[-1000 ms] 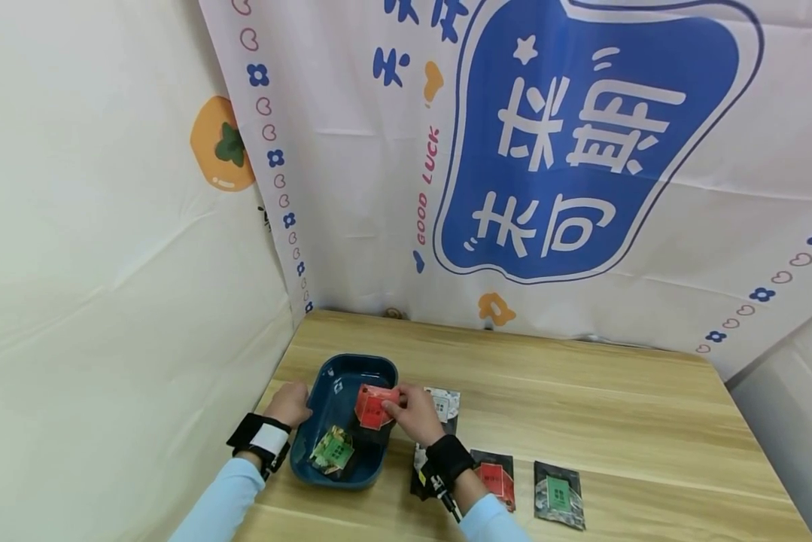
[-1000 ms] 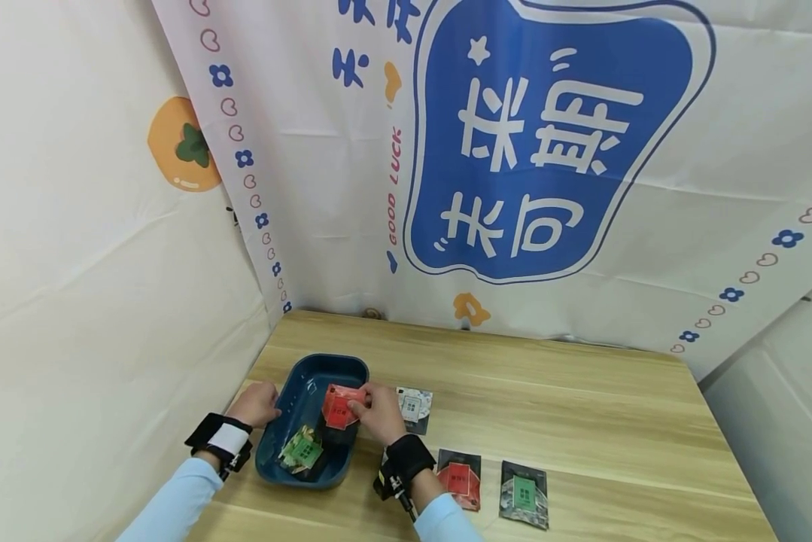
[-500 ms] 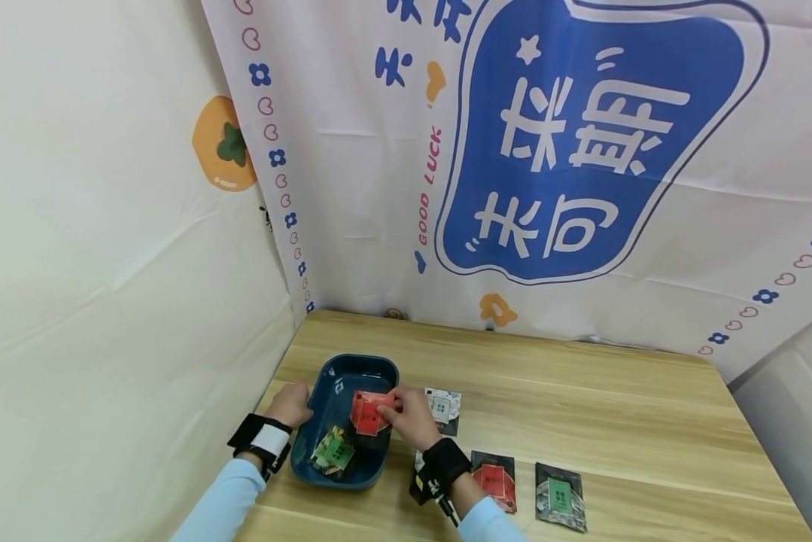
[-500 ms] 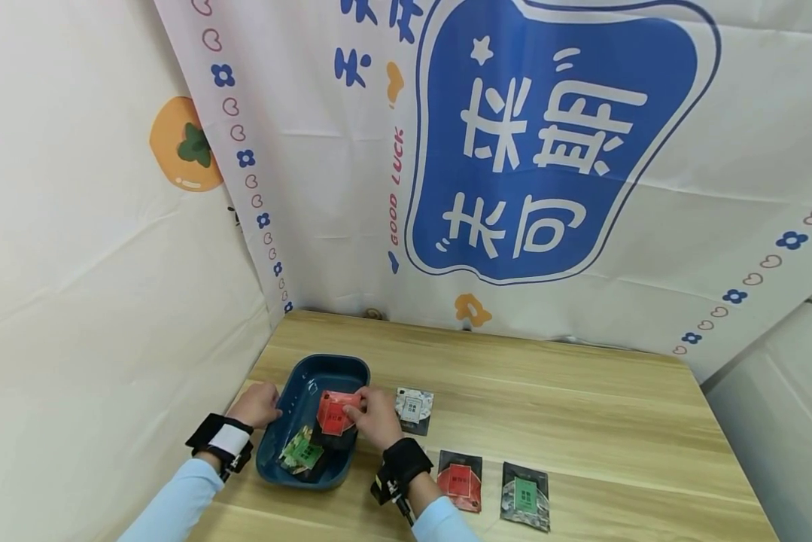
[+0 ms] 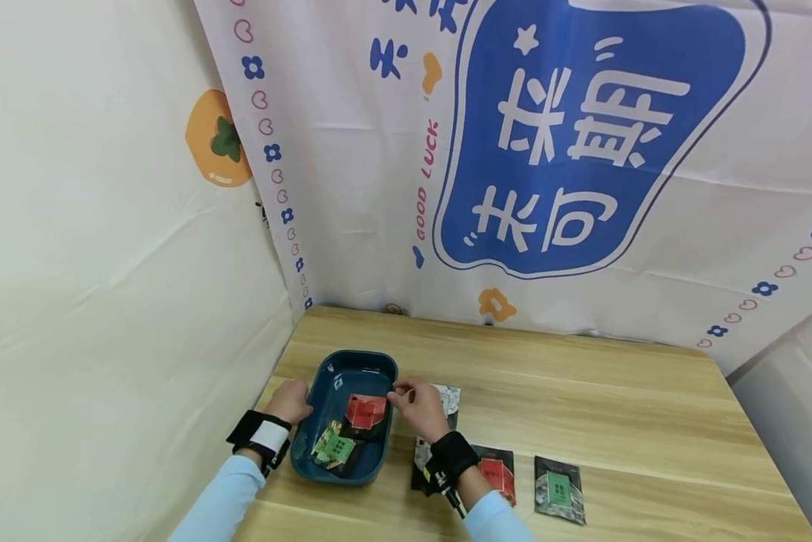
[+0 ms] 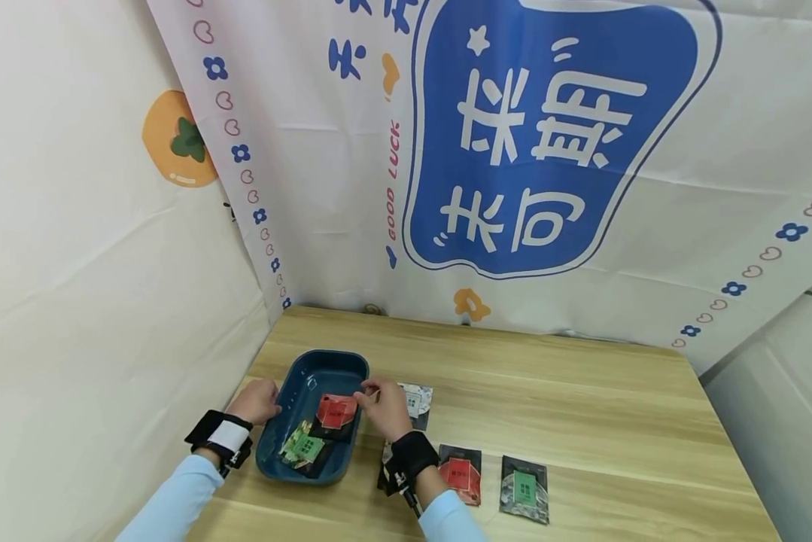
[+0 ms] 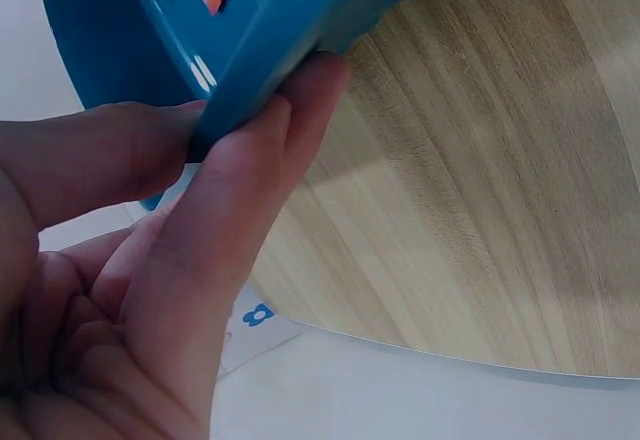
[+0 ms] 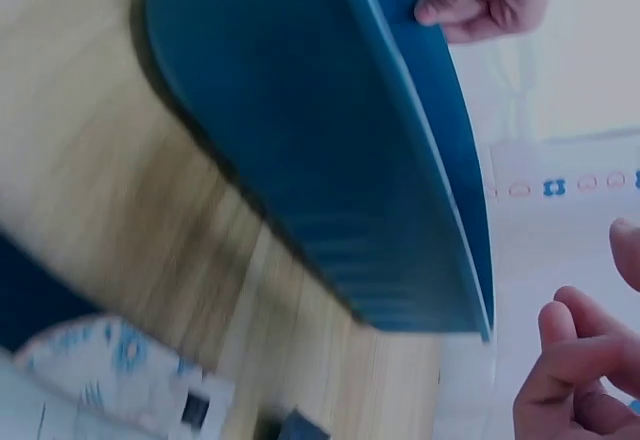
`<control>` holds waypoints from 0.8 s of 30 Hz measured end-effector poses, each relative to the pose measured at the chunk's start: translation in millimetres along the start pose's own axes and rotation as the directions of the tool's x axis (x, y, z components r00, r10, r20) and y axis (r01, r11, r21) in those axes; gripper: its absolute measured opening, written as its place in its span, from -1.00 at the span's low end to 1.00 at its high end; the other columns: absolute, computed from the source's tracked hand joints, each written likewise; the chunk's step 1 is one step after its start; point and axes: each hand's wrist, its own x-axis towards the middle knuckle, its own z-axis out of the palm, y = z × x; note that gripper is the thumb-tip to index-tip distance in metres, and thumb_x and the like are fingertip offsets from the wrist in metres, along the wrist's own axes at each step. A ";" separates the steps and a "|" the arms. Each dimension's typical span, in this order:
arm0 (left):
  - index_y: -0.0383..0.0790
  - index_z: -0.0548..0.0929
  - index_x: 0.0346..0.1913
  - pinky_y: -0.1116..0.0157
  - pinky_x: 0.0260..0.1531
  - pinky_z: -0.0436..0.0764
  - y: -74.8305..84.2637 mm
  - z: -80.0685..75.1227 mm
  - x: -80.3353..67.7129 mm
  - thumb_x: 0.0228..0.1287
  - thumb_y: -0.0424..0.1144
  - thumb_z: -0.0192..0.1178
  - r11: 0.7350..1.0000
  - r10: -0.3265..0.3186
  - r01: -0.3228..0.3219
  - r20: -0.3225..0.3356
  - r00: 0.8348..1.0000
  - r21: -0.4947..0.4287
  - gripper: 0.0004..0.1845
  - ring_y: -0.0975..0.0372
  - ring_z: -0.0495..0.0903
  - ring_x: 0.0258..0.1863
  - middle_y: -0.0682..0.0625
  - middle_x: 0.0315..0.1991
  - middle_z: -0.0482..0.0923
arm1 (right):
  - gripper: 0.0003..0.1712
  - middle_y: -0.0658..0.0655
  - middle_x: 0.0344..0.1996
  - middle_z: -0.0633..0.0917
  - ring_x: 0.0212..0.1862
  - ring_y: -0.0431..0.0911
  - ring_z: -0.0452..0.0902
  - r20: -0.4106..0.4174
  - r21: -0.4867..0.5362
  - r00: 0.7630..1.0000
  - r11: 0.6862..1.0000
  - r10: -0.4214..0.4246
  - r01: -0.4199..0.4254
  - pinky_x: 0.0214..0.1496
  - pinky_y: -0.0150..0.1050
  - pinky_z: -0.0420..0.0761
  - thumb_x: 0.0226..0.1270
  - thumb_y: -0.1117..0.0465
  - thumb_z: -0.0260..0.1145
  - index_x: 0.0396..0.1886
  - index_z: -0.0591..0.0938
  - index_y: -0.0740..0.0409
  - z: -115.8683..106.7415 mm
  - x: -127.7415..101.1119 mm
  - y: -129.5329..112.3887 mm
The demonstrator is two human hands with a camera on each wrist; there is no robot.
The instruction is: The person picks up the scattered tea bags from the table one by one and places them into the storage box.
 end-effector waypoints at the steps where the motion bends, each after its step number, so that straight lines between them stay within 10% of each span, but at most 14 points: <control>1: -0.13 0.30 -0.74 0.37 -0.69 0.38 -0.8 -0.1 -0.3 0.09 -0.50 0.26 1.000 0.000 0.000 -0.001 1.000 0.000 -0.57 0.24 0.41 -0.77 0.08 -0.80 0.26 | -0.73 0.17 -0.32 0.68 -0.45 -0.19 0.36 -0.010 -0.005 1.000 1.000 -0.007 0.007 -0.38 -0.37 0.34 0.39 0.20 0.31 -0.04 0.68 0.28 -2.5 0.0 2.1; 14: -0.11 0.27 -0.75 0.40 -0.72 0.34 -2.3 -3.6 4.4 0.11 -0.49 0.25 1.000 -0.024 0.024 0.010 1.000 -0.007 -0.55 0.27 0.35 -0.78 0.10 -0.79 0.22 | -0.63 0.34 0.10 0.61 0.14 0.27 0.51 -0.092 0.014 0.990 0.995 0.102 -0.101 0.17 0.11 0.51 0.37 0.30 0.30 0.14 0.58 0.27 -40.5 -6.0 36.3; 24: -0.11 0.28 -0.74 0.39 -0.71 0.36 -0.5 -1.4 3.4 0.09 -0.51 0.25 1.000 -0.016 0.016 0.014 1.000 -0.016 -0.56 0.26 0.37 -0.77 0.10 -0.80 0.23 | -0.60 0.41 0.04 0.64 0.11 0.34 0.52 -0.092 -0.075 0.990 0.991 0.104 -0.111 0.13 0.18 0.51 0.31 0.31 0.34 0.10 0.58 0.41 -47.2 -10.0 63.1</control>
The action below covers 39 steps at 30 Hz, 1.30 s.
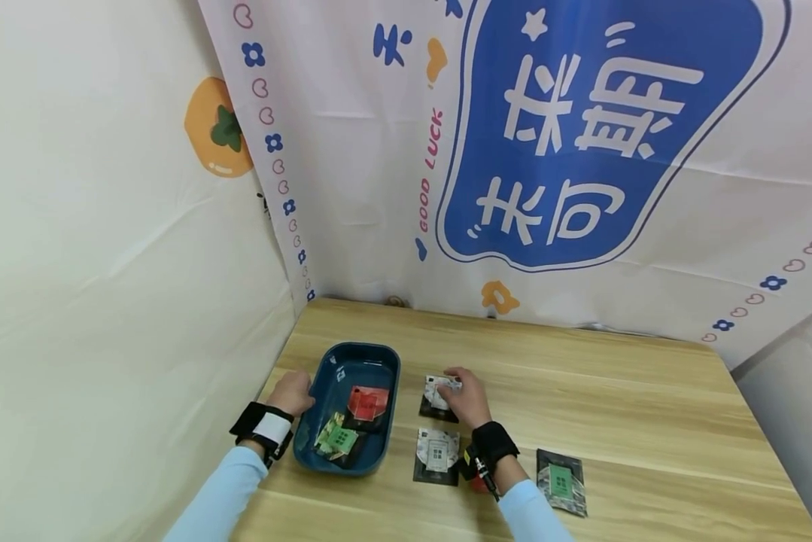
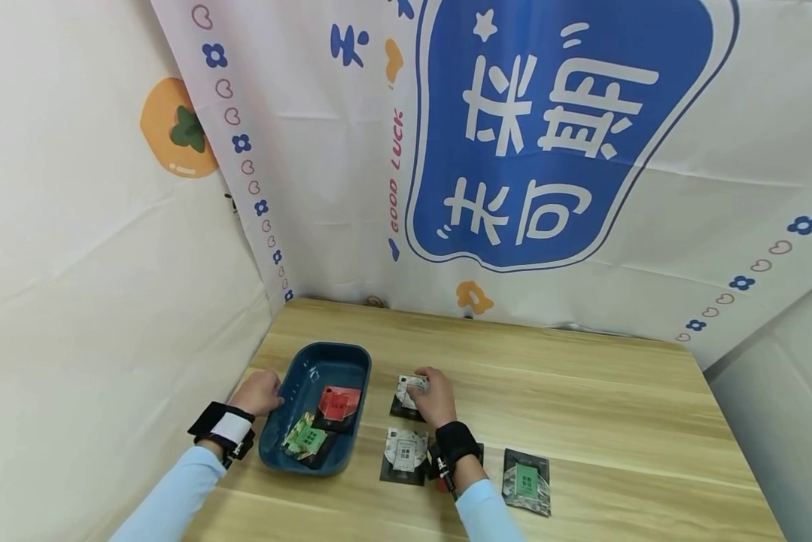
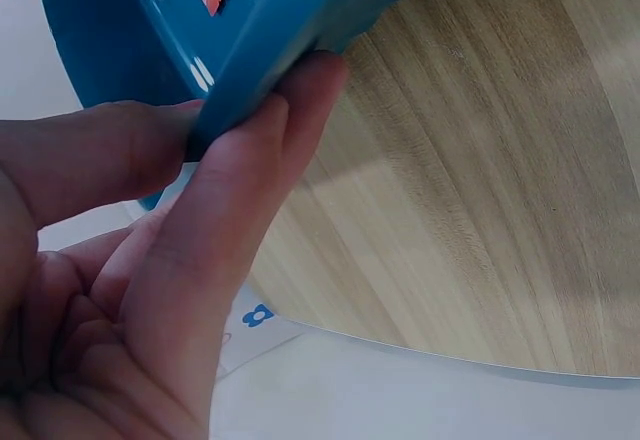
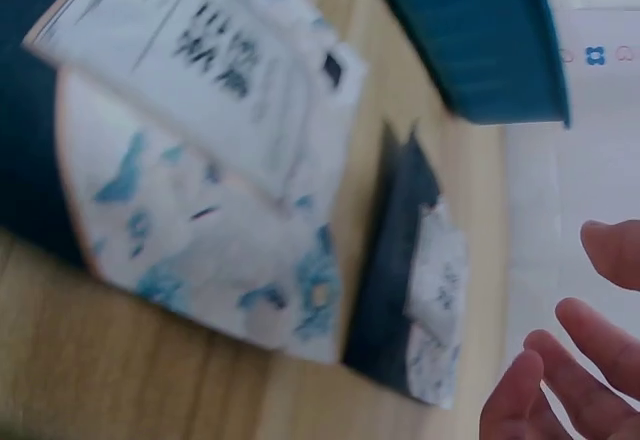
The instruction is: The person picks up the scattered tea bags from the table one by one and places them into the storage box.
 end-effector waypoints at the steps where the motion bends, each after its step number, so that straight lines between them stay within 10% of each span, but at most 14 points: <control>1: -0.11 0.27 -0.75 0.39 -0.71 0.36 -0.3 0.2 -0.3 0.09 -0.51 0.25 1.000 0.001 -0.001 -0.002 1.000 0.002 -0.55 0.26 0.37 -0.78 0.10 -0.80 0.22 | -0.59 0.42 0.04 0.64 0.11 0.34 0.52 0.001 -0.022 1.000 1.000 -0.009 0.009 0.13 0.18 0.51 0.30 0.32 0.35 0.09 0.59 0.42 1.5 0.6 2.3; 18: -0.10 0.25 -0.76 0.40 -0.72 0.28 0.7 2.2 -2.2 0.09 -0.49 0.26 1.000 0.009 -0.009 -0.014 1.000 0.003 -0.53 0.28 0.29 -0.80 0.12 -0.81 0.15 | -0.36 0.44 0.25 0.44 0.18 0.34 0.26 0.043 -0.278 0.997 0.960 0.059 -0.045 0.09 0.15 0.40 0.17 0.21 0.49 0.21 0.52 0.37 19.2 2.1 23.7; 28: -0.10 0.20 -0.73 0.39 -0.69 0.21 -3.1 4.0 0.1 0.08 -0.48 0.28 0.999 0.046 -0.045 -0.034 0.998 0.031 -0.52 0.29 0.20 -0.78 0.13 -0.78 0.09 | -0.49 0.41 0.19 0.38 0.03 0.23 0.16 0.002 -0.248 0.998 0.967 0.067 -0.064 -0.10 0.04 0.36 0.18 0.24 0.49 0.03 0.45 0.28 26.9 3.8 30.9; 39: -0.11 0.22 -0.72 0.38 -0.69 0.27 -5.2 4.4 0.7 0.09 -0.47 0.28 0.999 0.042 -0.041 -0.031 0.999 0.025 -0.53 0.27 0.26 -0.77 0.12 -0.78 0.12 | -0.55 0.41 -0.13 0.58 -0.21 0.15 0.48 -0.013 -0.134 0.999 0.990 0.045 -0.046 -0.20 -0.03 0.45 0.15 0.51 0.33 0.08 0.54 0.32 9.7 5.9 29.2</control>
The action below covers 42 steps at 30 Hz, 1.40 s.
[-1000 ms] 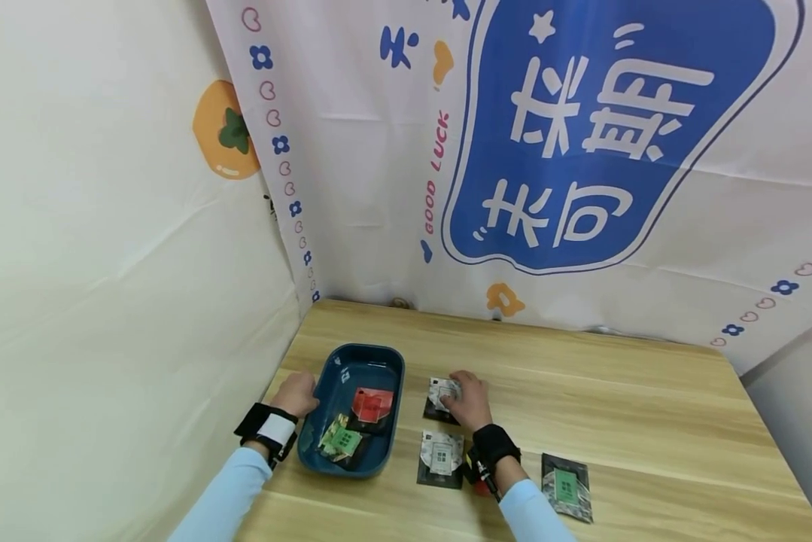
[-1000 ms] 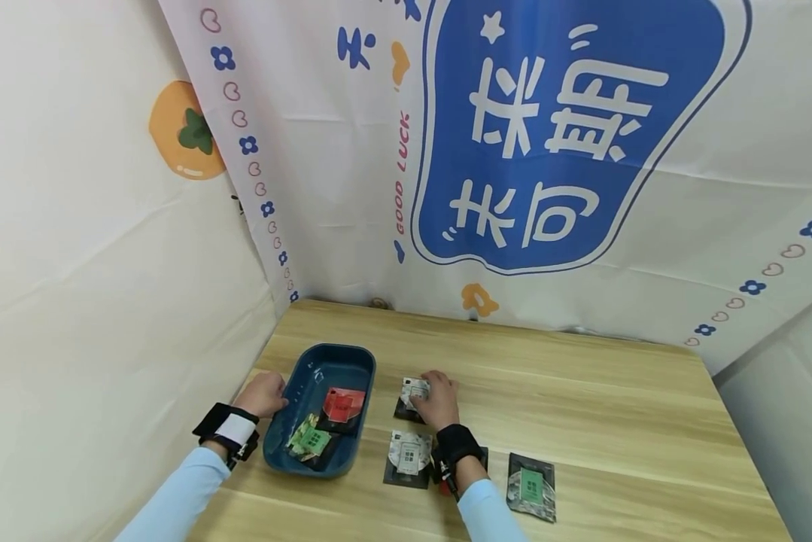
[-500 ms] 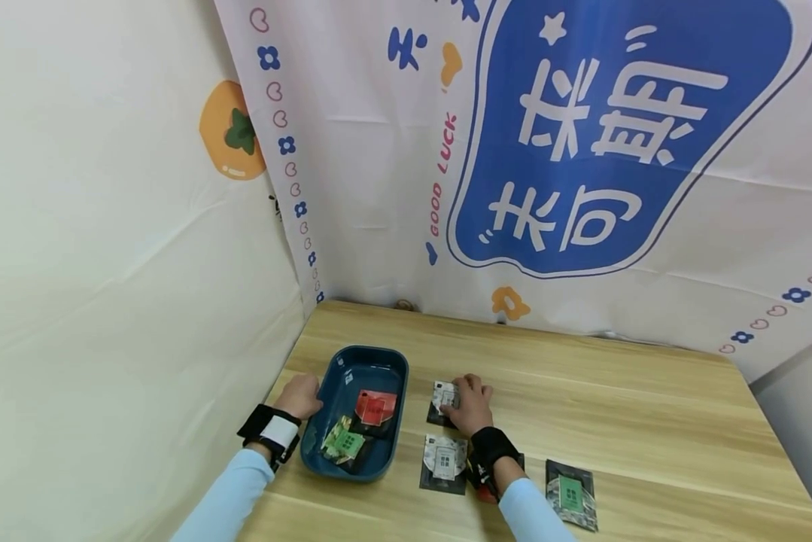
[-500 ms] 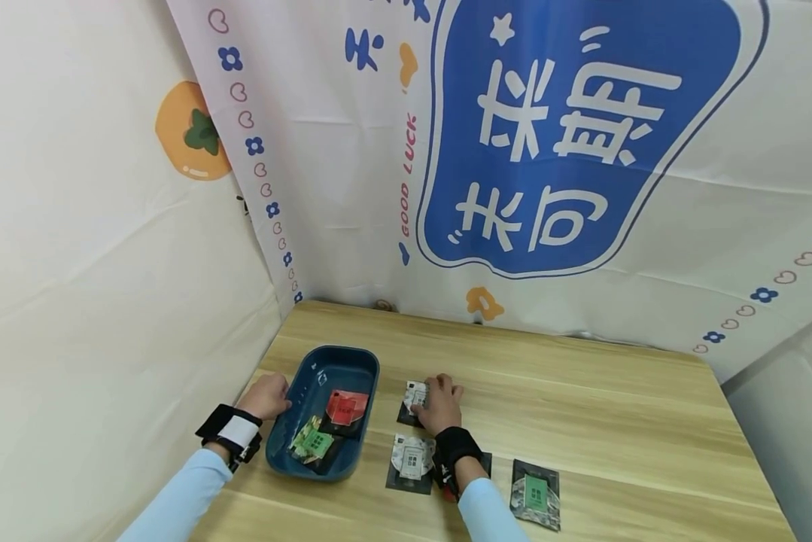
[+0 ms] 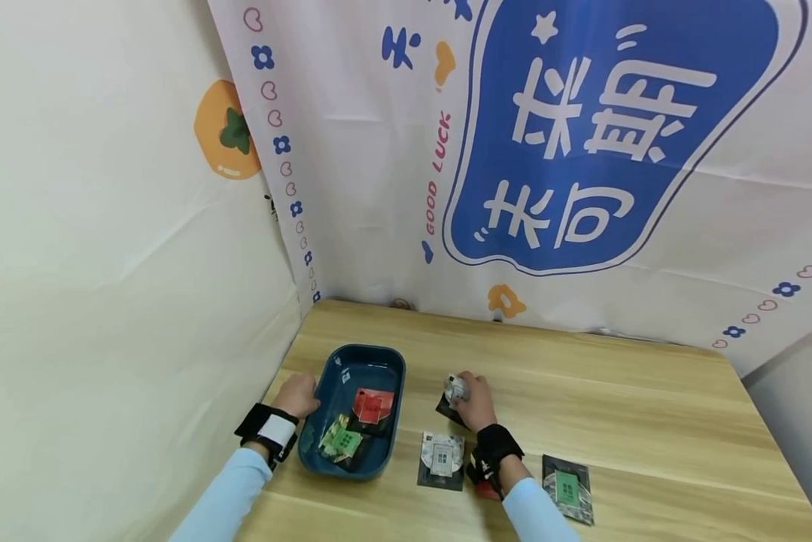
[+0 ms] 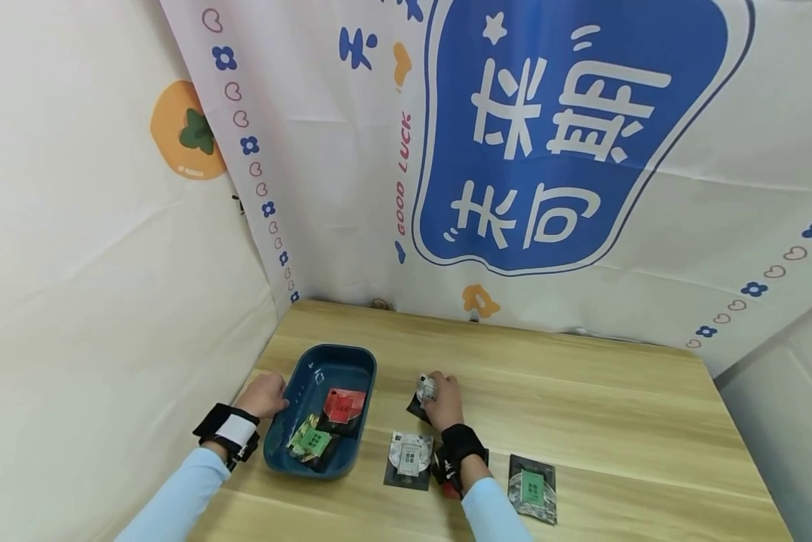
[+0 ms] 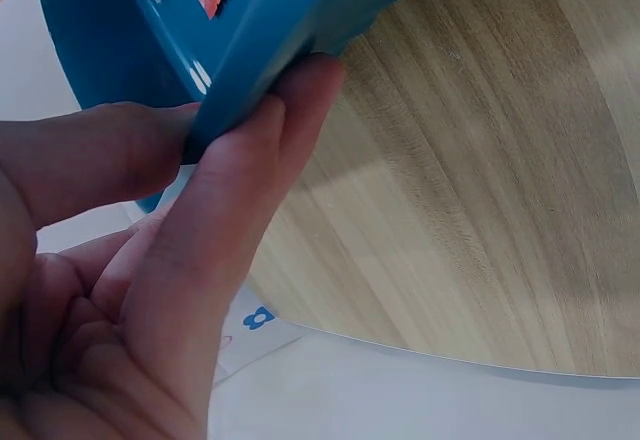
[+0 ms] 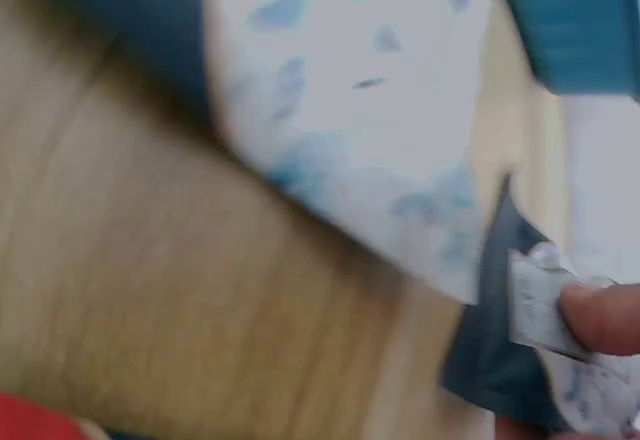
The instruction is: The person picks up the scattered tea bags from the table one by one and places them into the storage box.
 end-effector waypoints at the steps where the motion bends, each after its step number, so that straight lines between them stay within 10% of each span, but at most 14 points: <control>1: -0.10 0.21 -0.72 0.39 -0.69 0.26 -0.1 -1.0 0.7 0.09 -0.47 0.27 1.000 0.004 -0.004 -0.001 1.000 0.000 -0.53 0.27 0.26 -0.78 0.12 -0.78 0.11 | -0.54 0.42 -0.12 0.59 -0.20 0.16 0.50 -0.006 0.019 1.000 1.000 0.009 -0.009 -0.19 -0.03 0.47 0.13 0.52 0.32 0.08 0.56 0.33 -2.9 0.5 -0.3; 20: -0.10 0.21 -0.72 0.38 -0.68 0.24 -3.0 -4.6 -3.2 0.08 -0.48 0.26 0.999 -0.033 0.034 0.038 0.999 -0.014 -0.54 0.28 0.21 -0.76 0.13 -0.77 0.11 | -0.67 0.28 -0.24 0.71 -0.36 -0.20 0.55 -0.017 0.394 0.972 0.895 0.235 -0.210 -0.39 -0.38 0.58 0.25 0.32 0.40 0.01 0.68 0.29 -38.9 -5.5 -39.6; 42: -0.14 0.28 -0.70 0.36 -0.67 0.31 4.1 -5.2 -0.8 0.09 -0.46 0.29 1.000 -0.006 0.006 0.029 1.000 -0.006 -0.58 0.24 0.34 -0.73 0.09 -0.75 0.20 | -0.71 0.21 -0.30 0.73 -0.39 -0.20 0.56 0.038 0.442 0.976 0.872 0.216 -0.211 -0.36 -0.28 0.64 0.27 0.26 0.40 -0.05 0.70 0.31 -19.7 -5.9 -70.1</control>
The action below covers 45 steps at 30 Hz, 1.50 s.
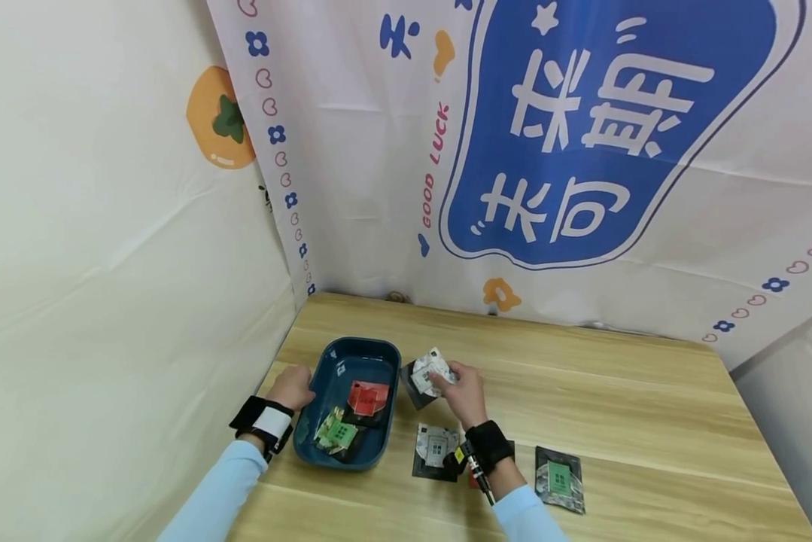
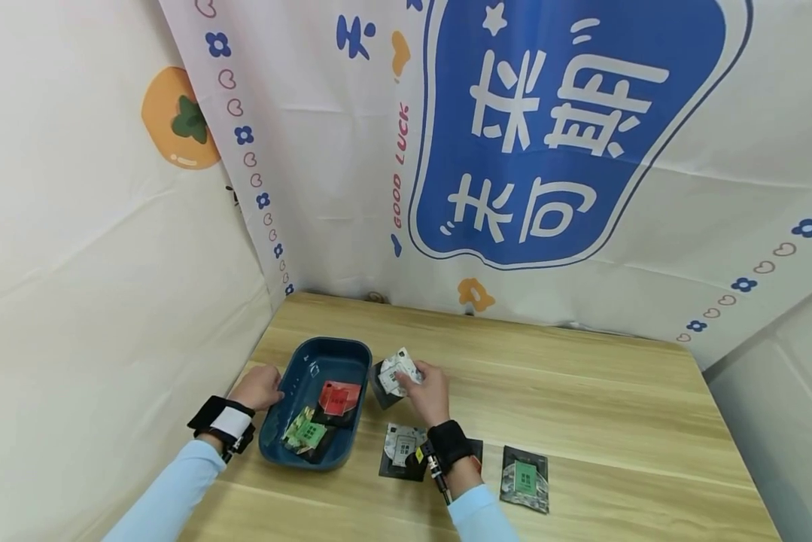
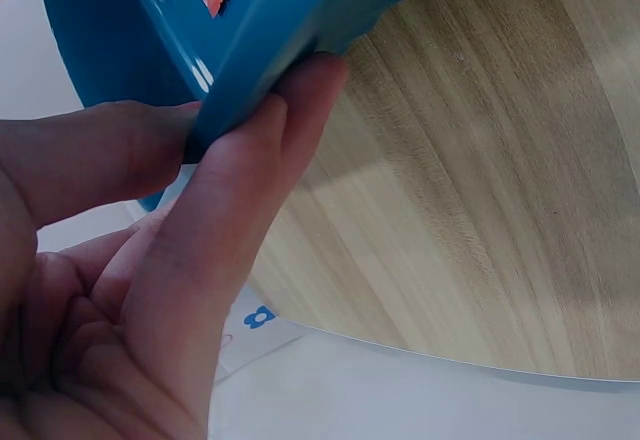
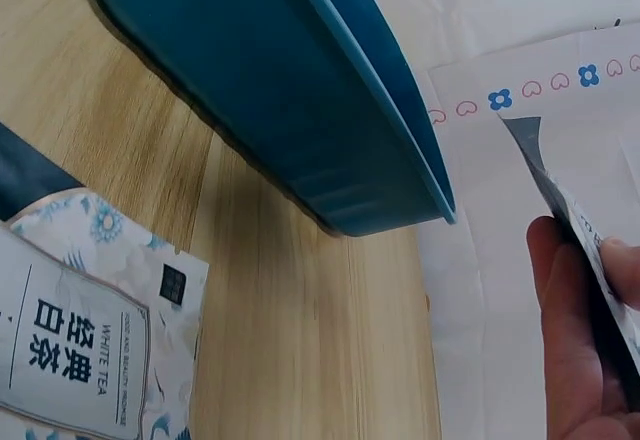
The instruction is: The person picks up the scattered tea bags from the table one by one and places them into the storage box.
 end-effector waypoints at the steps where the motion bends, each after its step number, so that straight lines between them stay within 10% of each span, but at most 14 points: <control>1: -0.14 0.29 -0.69 0.36 -0.66 0.32 0.0 0.0 -0.1 0.09 -0.46 0.29 1.000 0.002 -0.002 -0.002 1.000 0.004 -0.59 0.23 0.35 -0.72 0.09 -0.75 0.21 | -0.71 0.21 -0.30 0.73 -0.39 -0.20 0.56 0.003 0.002 1.000 1.000 0.000 0.000 -0.38 -0.32 0.62 0.27 0.26 0.40 -0.05 0.70 0.32 0.7 -0.3 -0.4; 45: -0.18 0.35 -0.68 0.36 -0.66 0.35 -0.7 2.9 -0.6 0.08 -0.49 0.30 1.000 0.002 -0.002 -0.015 1.000 0.007 -0.63 0.22 0.40 -0.73 0.05 -0.75 0.31 | -0.73 0.20 -0.32 0.74 -0.42 -0.23 0.52 0.082 -0.038 0.993 0.996 -0.082 0.086 -0.43 -0.40 0.51 0.30 0.22 0.39 -0.08 0.71 0.29 17.3 0.1 -10.7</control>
